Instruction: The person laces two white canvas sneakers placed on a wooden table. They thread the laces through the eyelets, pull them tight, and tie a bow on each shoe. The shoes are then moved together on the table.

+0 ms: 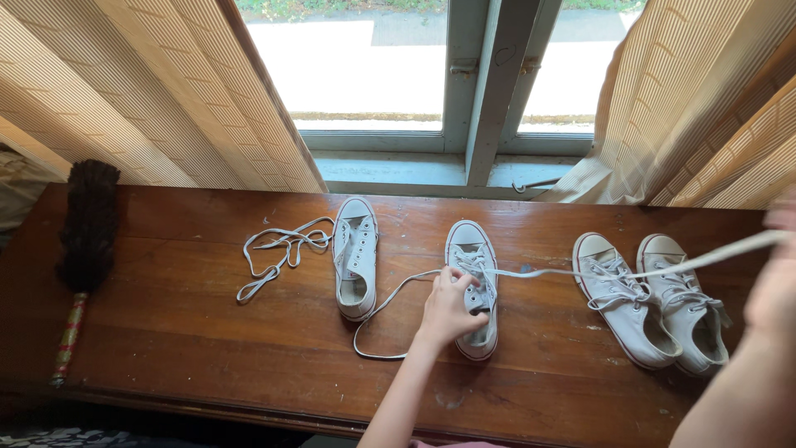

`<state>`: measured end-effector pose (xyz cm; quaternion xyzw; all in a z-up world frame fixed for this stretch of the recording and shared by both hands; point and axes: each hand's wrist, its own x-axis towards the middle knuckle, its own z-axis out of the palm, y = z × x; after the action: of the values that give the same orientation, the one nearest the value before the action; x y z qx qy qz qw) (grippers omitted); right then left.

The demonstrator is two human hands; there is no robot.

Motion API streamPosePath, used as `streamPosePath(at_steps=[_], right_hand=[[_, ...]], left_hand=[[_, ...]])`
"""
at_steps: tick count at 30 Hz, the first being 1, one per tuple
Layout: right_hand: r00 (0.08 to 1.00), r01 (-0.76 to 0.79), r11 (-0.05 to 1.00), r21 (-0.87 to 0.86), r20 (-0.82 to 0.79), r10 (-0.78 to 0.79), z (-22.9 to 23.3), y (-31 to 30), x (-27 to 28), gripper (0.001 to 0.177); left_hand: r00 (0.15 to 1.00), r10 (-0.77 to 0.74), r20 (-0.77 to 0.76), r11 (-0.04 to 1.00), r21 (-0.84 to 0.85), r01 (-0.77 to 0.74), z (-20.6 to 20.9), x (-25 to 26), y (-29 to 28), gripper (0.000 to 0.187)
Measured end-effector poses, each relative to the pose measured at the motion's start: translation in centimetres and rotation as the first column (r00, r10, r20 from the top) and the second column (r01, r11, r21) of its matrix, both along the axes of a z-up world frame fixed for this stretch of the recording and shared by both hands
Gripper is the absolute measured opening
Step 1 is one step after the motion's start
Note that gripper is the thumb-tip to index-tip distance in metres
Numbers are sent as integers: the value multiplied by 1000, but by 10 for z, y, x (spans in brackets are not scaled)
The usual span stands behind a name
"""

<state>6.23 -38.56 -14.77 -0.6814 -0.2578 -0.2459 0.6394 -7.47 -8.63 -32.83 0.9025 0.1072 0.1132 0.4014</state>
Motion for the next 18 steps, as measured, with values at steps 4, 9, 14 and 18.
streamPosePath(at_steps=[4,9,14,18], right_hand=[[973,-230,966,-119,-34,228,-13,52,-9,19],[925,-374,870,-322,-200,324,-63,128,-21,25],[965,-261,711,-653,-160,207,-129,165,-26,12],[984,-178,572,-801,-128,127,-170,174,-31,10]], left_hand=[[994,86,62,994,62,-90,-10,-3,-8,44],[961,206,183,977,-98,-191,-39,6,-3,37],[927,307,214,915,-336,-226,-64,12,5,33],[941,310,139,800,-574,-178,-83,13,16,34]])
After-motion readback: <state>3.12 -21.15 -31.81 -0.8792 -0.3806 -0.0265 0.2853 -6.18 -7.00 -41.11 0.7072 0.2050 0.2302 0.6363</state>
